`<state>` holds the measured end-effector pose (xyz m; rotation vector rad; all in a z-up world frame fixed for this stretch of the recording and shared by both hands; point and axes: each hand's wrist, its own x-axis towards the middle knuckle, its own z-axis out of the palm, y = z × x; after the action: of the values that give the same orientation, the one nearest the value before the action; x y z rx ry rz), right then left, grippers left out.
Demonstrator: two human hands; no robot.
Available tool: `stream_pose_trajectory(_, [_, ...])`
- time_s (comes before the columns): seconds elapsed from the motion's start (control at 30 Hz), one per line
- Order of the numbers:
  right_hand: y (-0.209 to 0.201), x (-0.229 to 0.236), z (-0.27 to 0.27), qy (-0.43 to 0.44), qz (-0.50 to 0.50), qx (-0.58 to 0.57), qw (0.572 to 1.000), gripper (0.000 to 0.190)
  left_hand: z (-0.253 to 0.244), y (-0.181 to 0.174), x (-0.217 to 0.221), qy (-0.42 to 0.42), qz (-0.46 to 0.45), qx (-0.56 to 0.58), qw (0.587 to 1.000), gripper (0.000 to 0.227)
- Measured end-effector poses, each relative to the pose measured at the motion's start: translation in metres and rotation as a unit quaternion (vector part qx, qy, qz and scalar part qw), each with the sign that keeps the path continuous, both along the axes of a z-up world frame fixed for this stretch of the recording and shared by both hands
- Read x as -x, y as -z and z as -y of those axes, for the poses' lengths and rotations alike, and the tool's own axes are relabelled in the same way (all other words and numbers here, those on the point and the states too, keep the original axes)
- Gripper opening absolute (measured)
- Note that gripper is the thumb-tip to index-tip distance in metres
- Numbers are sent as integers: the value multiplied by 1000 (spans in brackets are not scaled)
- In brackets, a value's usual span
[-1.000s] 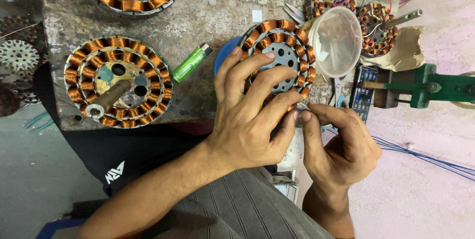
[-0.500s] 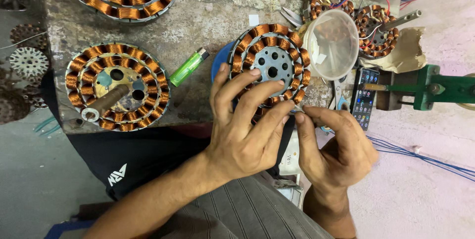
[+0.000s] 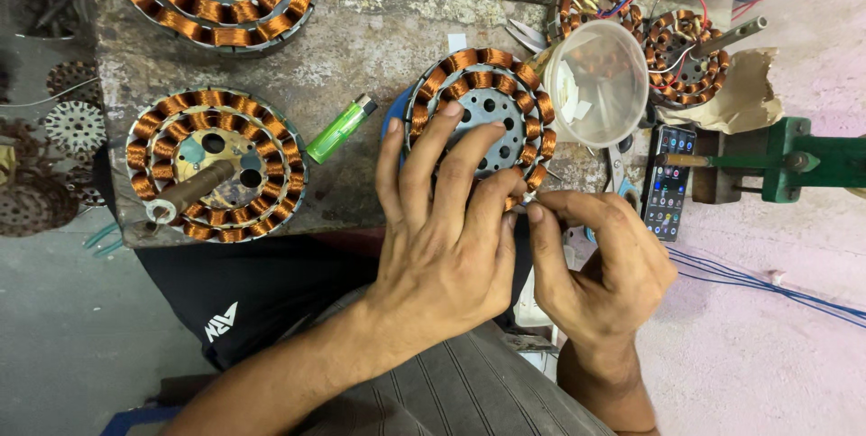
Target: The person repairs motor stators by hand, using a screwdriver to adjust copper windings and a lighter to heat wire ends. They insert white insulating tape into slots, trim excess with scissors, and stack completed stators on the table.
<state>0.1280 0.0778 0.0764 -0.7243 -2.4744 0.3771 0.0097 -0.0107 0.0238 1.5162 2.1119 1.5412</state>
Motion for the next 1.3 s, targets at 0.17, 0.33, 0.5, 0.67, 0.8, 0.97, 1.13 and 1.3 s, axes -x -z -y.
stream_pose_trajectory(0.17, [-2,4,0,-1,9,-1,1000,20,-1,0,2,2,8,-14,1000,34])
stream_pose_trajectory(0.33, [-6,4,0,-10,17,-16,1000,20,3,3,4,16,41,-52,998,35])
stream_pose_trajectory(0.5, [-5,6,-3,-27,1,4,1000,20,0,5,6,1,24,-60,998,26])
stream_pose_trajectory(0.67, [-6,5,-2,-9,3,30,1000,21,-2,6,6,-7,14,-54,998,25])
stream_pose_trajectory(0.8, [-5,4,-4,-21,-2,31,999,21,-1,6,6,-9,4,-50,999,24])
stream_pose_trajectory(0.97, [-2,3,-5,-24,-7,28,999,21,-1,5,8,-8,-4,-48,999,23])
stream_pose_trajectory(1.13, [-1,1,-6,-22,-4,21,1000,22,-1,2,11,-11,-18,-47,999,18])
stream_pose_trajectory(1.3, [3,-8,-6,-4,-50,52,997,27,-4,-4,19,12,-29,-38,999,20])
